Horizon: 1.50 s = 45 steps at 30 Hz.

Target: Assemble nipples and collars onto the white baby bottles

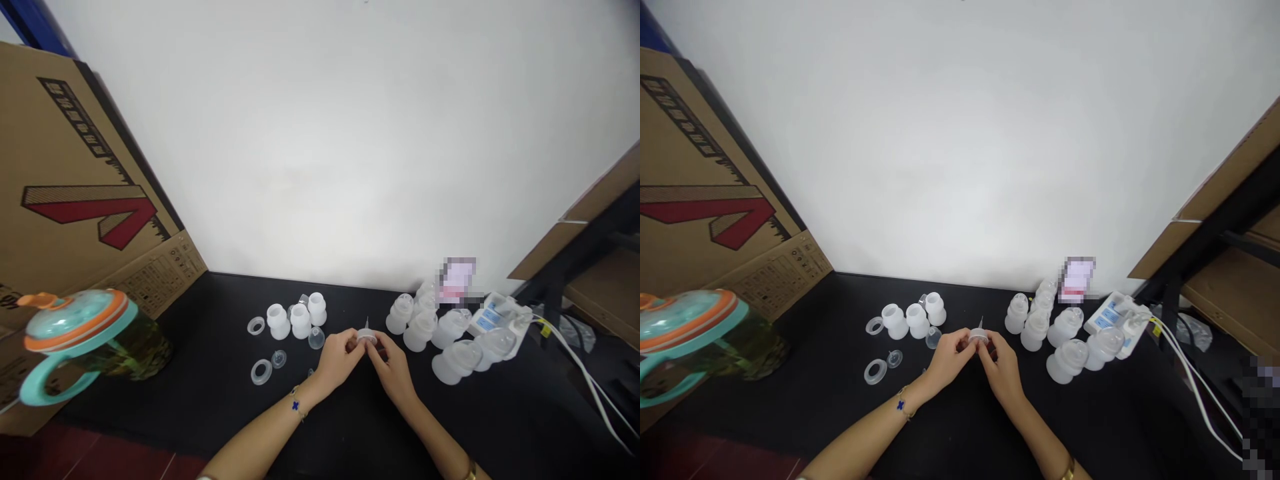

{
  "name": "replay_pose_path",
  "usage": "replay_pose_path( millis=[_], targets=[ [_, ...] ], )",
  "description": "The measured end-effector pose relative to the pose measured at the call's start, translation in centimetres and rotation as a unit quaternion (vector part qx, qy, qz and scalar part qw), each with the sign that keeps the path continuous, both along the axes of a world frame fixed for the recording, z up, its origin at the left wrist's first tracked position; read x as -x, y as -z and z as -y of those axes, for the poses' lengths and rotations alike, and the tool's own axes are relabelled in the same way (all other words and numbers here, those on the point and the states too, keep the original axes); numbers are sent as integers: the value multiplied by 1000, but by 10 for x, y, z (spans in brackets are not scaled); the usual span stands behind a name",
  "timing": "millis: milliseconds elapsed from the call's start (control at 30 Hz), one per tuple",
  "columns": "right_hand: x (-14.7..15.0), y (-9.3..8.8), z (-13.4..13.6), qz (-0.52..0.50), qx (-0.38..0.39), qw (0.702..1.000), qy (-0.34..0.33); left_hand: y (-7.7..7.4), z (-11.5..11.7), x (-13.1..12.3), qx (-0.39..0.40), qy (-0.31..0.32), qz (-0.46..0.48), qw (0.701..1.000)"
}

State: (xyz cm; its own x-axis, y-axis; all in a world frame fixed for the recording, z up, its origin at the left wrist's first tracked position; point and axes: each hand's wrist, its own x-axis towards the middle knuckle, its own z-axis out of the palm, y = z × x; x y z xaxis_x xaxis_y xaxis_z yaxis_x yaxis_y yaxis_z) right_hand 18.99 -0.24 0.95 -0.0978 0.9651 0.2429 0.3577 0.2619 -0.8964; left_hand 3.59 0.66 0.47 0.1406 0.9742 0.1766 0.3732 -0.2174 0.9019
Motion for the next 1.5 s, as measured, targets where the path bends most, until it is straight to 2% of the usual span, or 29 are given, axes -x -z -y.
replay_pose_path(
  millis=[367, 933, 1300, 1500],
  targets=[
    [0, 0, 0, 28, -2, 1000, -8, -1, 1, 0, -30, -9, -72, 997],
    [0, 0, 0, 36, 23, 999, -14, -1, 2, 1, -26, -14, -95, 995],
    [-1, 3, -1, 61, 10, 998, -11, -10, 7, 1, 5, -9, -91, 996],
    [-1, 1, 0, 76, -2, 997, -8, -8, 7, -1, -11, -16, -114, 993]
  ],
)
